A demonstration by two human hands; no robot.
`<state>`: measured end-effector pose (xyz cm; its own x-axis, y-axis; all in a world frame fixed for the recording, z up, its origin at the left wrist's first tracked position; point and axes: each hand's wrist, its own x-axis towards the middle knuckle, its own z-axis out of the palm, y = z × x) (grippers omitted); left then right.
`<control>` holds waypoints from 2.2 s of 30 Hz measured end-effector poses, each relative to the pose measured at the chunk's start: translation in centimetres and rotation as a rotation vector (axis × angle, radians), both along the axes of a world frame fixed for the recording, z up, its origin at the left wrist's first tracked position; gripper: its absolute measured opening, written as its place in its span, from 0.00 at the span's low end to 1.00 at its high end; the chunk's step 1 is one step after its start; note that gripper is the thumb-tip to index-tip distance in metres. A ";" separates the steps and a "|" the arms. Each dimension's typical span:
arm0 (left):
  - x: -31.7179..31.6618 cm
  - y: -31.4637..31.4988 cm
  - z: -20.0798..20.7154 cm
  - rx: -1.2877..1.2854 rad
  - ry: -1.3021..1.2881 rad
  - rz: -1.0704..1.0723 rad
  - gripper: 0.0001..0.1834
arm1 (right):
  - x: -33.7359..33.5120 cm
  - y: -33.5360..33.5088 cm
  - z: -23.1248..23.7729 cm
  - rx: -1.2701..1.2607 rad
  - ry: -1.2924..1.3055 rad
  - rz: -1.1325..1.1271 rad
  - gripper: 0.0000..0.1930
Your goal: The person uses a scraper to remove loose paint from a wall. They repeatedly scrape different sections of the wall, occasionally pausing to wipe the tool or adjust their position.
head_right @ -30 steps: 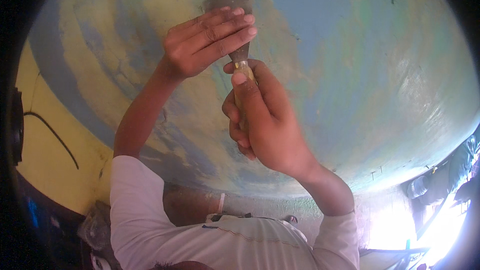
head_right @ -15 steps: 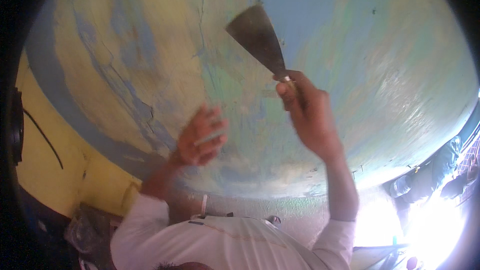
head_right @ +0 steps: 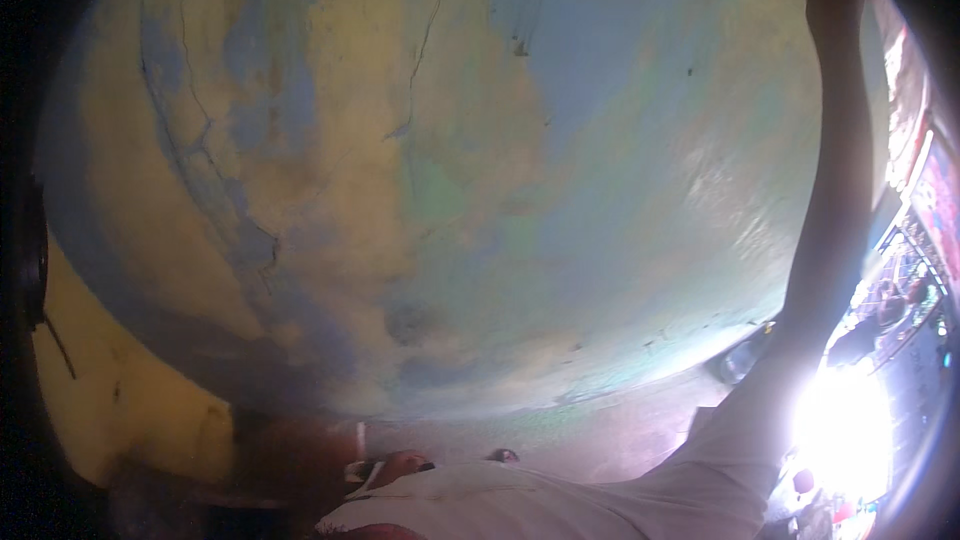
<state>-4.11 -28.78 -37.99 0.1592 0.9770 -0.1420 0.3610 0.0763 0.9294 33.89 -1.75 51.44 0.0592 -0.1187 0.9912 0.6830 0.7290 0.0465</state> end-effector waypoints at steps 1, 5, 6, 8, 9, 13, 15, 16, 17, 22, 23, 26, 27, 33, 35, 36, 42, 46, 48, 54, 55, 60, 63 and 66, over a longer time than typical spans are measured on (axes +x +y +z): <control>-0.8 0.2 0.2 -0.087 -0.031 0.105 0.14 | 0.3 -0.5 -0.9 0.070 -0.085 -0.178 0.16; -3.3 2.1 0.3 -0.125 -0.108 0.387 0.15 | -1.1 -1.9 -6.4 -0.047 -0.394 -0.331 0.12; -3.7 2.6 -0.3 -0.142 -0.078 0.377 0.15 | -1.6 -2.1 -7.1 -0.115 -0.396 -0.420 0.14; -4.2 3.4 -1.9 -0.224 -0.116 0.320 0.16 | -2.0 -2.3 -6.9 -0.350 -0.347 -0.415 0.17; -4.3 3.6 -3.0 -0.287 -0.185 0.265 0.16 | -2.1 -2.0 -6.1 -0.385 -0.374 -0.331 0.18; -4.5 2.1 -6.6 -0.629 -0.042 0.073 0.19 | -2.9 2.5 -5.0 -0.617 -0.234 -0.009 0.15; -4.3 0.0 -7.6 -0.753 -0.034 0.072 0.19 | -4.6 4.9 -7.0 -0.776 -0.241 0.152 0.12; -4.3 -0.9 -7.8 -0.828 -0.002 0.062 0.20 | -5.9 5.7 -9.9 -0.542 -0.503 -0.135 0.12; -4.3 -1.8 -7.9 -0.734 0.065 0.038 0.19 | -7.3 5.7 -13.5 -0.333 -0.733 -0.332 0.13; -2.0 -6.8 -7.6 -0.459 0.370 -0.194 0.17 | -8.9 -3.2 -36.2 -0.522 -1.559 -0.090 0.17; -1.4 -8.1 -7.5 -0.470 0.393 -0.284 0.17 | -7.9 -5.4 -39.3 -0.716 -1.532 0.101 0.18; -0.5 -11.7 -7.4 -0.554 0.360 -0.184 0.17 | -6.6 -8.9 -45.9 -1.205 -1.385 0.267 0.21; -0.3 -12.5 -7.4 -0.578 0.359 -0.172 0.17 | -6.5 -9.3 -47.3 -1.358 -1.262 0.252 0.22; 0.4 -12.8 -5.9 -0.626 0.353 -0.036 0.17 | -6.0 -10.5 -55.4 -1.745 0.303 0.991 0.12; 0.8 -10.3 -4.7 -0.625 0.368 0.003 0.17 | -6.3 -11.2 -58.2 -1.844 0.593 1.324 0.10; 1.0 -8.0 -4.2 -0.614 0.362 0.009 0.17 | -6.3 -11.2 -59.4 -1.855 0.541 1.378 0.11; 5.7 7.9 -0.7 -0.629 0.323 -0.110 0.17 | -1.6 -11.3 -63.8 -1.741 -0.087 0.800 0.20; 12.0 14.1 0.9 -0.621 0.378 -0.244 0.17 | 6.8 -12.7 -64.5 -1.877 0.071 1.079 0.17; 15.5 16.5 0.8 -0.607 0.429 -0.375 0.17 | 11.7 -13.9 -65.3 -1.735 0.236 0.906 0.16; 22.3 23.0 -1.2 -0.535 0.558 -0.679 0.17 | 26.0 -19.4 -67.5 -1.591 1.371 0.177 0.22; 23.3 24.1 -1.7 -0.512 0.569 -0.722 0.17 | 28.0 -20.8 -67.5 -1.391 1.540 0.097 0.23; 29.8 30.0 -3.1 -0.352 0.553 -0.973 0.17 | 39.7 -32.6 -63.7 -1.162 1.122 -1.443 0.34; 34.0 31.6 -2.4 -0.549 0.596 -1.009 0.19 | 45.7 -40.4 -60.9 -1.138 1.244 -1.682 0.33; 38.2 32.7 -1.8 -0.709 0.553 -1.032 0.22 | 48.7 -44.6 -61.5 -1.319 1.265 -1.796 0.31</control>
